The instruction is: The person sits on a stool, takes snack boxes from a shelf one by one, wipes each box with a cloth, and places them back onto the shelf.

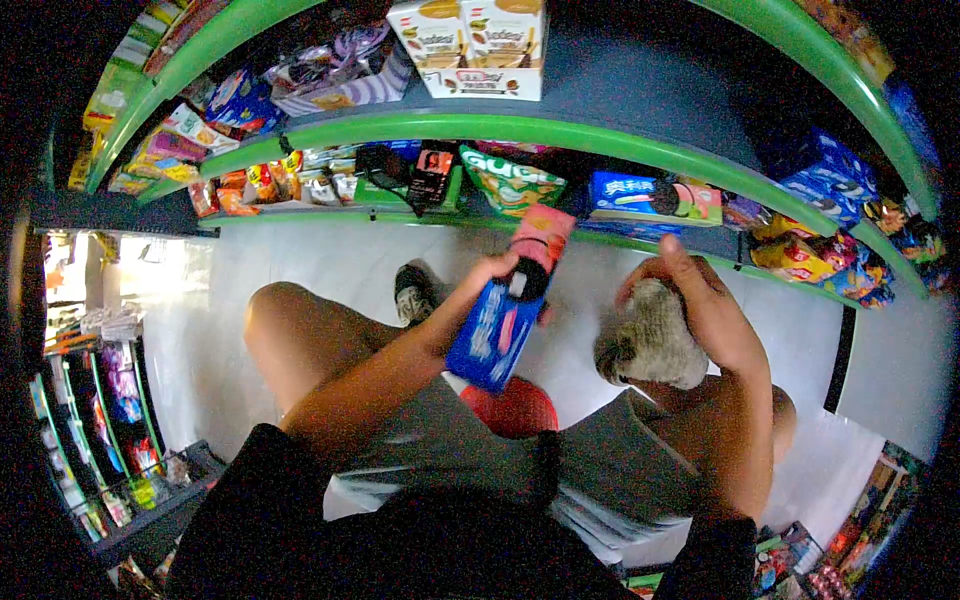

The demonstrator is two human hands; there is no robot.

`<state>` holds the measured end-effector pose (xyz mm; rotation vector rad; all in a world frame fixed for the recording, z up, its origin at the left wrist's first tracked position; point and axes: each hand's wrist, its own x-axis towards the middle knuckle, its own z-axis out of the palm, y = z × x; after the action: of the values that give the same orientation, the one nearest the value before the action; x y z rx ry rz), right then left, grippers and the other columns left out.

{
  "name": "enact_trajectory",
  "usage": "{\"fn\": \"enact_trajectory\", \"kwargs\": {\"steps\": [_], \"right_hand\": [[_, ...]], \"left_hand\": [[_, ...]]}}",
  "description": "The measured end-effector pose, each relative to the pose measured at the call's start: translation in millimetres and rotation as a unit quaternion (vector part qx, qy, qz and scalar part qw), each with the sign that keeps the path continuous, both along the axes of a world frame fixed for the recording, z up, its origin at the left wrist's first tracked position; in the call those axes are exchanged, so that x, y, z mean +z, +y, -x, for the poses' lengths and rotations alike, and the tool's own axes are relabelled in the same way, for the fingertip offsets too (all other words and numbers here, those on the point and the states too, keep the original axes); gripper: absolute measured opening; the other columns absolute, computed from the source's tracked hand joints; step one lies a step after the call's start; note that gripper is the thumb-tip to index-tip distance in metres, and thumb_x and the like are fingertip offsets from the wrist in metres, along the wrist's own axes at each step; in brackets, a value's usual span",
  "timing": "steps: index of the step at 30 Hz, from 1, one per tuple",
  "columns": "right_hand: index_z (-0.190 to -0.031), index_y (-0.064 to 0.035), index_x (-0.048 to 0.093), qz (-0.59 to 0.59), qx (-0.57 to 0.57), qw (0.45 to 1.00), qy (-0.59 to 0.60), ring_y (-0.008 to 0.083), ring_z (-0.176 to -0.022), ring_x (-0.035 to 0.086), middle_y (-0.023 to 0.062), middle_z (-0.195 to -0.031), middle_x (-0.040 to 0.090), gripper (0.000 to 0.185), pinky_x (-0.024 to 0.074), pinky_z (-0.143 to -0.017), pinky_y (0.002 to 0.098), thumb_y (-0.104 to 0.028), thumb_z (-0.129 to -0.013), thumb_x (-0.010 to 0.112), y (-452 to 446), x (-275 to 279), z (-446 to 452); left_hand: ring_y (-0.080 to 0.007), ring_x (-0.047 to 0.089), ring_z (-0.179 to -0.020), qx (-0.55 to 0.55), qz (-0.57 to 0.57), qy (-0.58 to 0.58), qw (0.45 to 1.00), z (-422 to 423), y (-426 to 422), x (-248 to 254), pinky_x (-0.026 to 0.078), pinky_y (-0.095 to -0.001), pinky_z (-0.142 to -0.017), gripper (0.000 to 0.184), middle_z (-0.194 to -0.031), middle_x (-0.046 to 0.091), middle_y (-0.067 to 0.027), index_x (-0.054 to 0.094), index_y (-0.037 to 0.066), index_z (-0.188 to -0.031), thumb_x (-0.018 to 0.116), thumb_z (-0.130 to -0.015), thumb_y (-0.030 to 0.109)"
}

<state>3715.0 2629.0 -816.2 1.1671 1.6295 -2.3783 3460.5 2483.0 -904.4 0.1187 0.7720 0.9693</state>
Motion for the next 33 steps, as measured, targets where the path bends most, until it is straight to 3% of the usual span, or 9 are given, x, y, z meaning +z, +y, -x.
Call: {"fn": "enact_trajectory", "kwargs": {"steps": [2,6,9,12,14,17,22,26,33], "right_hand": [[-0.113,0.0022,0.066,-0.246,0.01,0.966,-0.079,0.0168,-0.107,0.057,0.0129,-0.11,0.066,0.054,0.0435,-0.096,0.0316,-0.049,-0.099,0.054,-6.8,1.3,3.4],[-0.12,0.0022,0.061,-0.253,0.029,0.964,-0.072,0.0202,-0.111,0.056,0.014,-0.114,0.065,0.053,0.0412,-0.102,0.0333,-0.045,-0.098,0.057,-11.5,0.1,-2.2],[-0.121,0.0022,0.06,-0.218,0.052,0.973,-0.055,0.0207,-0.112,0.056,0.0147,-0.119,0.063,0.053,0.0421,-0.1,0.0336,-0.045,-0.097,0.058,-9.5,-7.3,-1.8],[-0.123,0.0032,0.059,-0.232,0.078,0.966,-0.084,0.0203,-0.111,0.057,0.0151,-0.12,0.063,0.056,0.0432,-0.099,0.0325,-0.045,-0.095,0.061,-1.5,-23.2,-11.9],[-0.125,0.0054,0.058,-0.206,-0.066,0.97,-0.113,0.0167,-0.104,0.058,0.0115,-0.113,0.064,0.055,0.0463,-0.091,0.0299,-0.038,-0.092,0.067,0.7,-30.1,-21.2],[-0.124,0.0049,0.06,-0.165,-0.18,0.966,-0.086,0.0168,-0.098,0.062,0.0121,-0.111,0.066,0.059,0.0498,-0.086,0.0291,-0.041,-0.089,0.07,10.5,-19.1,-28.3],[-0.116,0.0029,0.064,-0.235,-0.177,0.953,-0.078,0.017,-0.089,0.065,0.011,-0.104,0.069,0.056,0.0526,-0.078,0.0293,-0.047,-0.091,0.066,23.9,-19.1,-49.9],[-0.104,-0.006,0.064,-0.043,-0.316,0.941,-0.111,0.0197,-0.065,0.063,0.0093,-0.083,0.067,0.045,0.0543,-0.06,0.0347,-0.049,-0.094,0.06,56.2,-74.4,-97.0],[-0.109,-0.0043,0.06,0.073,-0.487,0.869,0.051,0.0275,-0.085,0.065,0.0123,-0.098,0.066,0.031,0.0559,-0.083,0.0438,-0.031,-0.099,0.047,87.7,-204.3,-155.1]], "left_hand": [[-0.0183,0.068,-0.081,-0.084,0.018,0.069,0.994,-5.3,0.0,11.9,0.054,-0.0304,-0.074,0.057,-0.095,0.071,-0.0117,0.06,0.005,-0.112,0.052,-0.093,0.058],[-0.019,0.069,-0.086,-0.16,-0.07,0.026,0.984,-6.9,-0.6,34.4,0.056,-0.0297,-0.074,0.057,-0.1,0.071,-0.0125,0.06,0.004,-0.115,0.054,-0.094,0.056],[-0.0205,0.07,-0.079,-0.193,-0.002,0.108,0.975,-16.4,-1.4,37.2,0.058,-0.0315,-0.069,0.071,-0.097,0.071,-0.0123,0.06,0.002,-0.119,0.042,-0.094,0.067],[-0.0212,0.07,-0.074,-0.232,0.018,0.035,0.972,-12.6,11.4,14.1,0.058,-0.0347,-0.064,0.083,-0.098,0.071,-0.012,0.06,0.001,-0.121,0.034,-0.092,0.075],[-0.0288,0.071,-0.086,-0.16,-0.025,-0.085,0.983,-6.4,24.0,14.7,0.06,-0.0384,-0.068,0.086,-0.115,0.066,-0.0184,0.051,0.0,-0.129,0.037,-0.09,0.076],[-0.0412,0.065,-0.108,-0.037,-0.012,-0.079,0.996,-3.5,40.7,23.0,0.056,-0.0464,-0.085,0.092,-0.128,0.061,-0.0208,0.044,0.001,-0.141,0.036,-0.089,0.077],[-0.0326,0.069,-0.101,0.005,-0.098,0.132,0.986,-6.0,53.5,12.5,0.057,-0.043,-0.082,0.061,-0.117,0.066,-0.0176,0.051,0.002,-0.131,0.055,-0.094,0.05],[-0.0268,0.071,-0.092,0.04,-0.133,0.162,0.977,-10.1,55.1,9.6,0.055,-0.038,-0.075,0.047,-0.108,0.069,-0.0143,0.055,0.0,-0.124,0.061,-0.093,0.035],[-0.0254,0.069,-0.088,0.032,-0.138,0.177,0.974,-13.2,55.8,12.2,0.051,-0.0346,-0.071,0.051,-0.109,0.069,-0.0135,0.053,0.002,-0.128,0.056,-0.094,0.04]]}}
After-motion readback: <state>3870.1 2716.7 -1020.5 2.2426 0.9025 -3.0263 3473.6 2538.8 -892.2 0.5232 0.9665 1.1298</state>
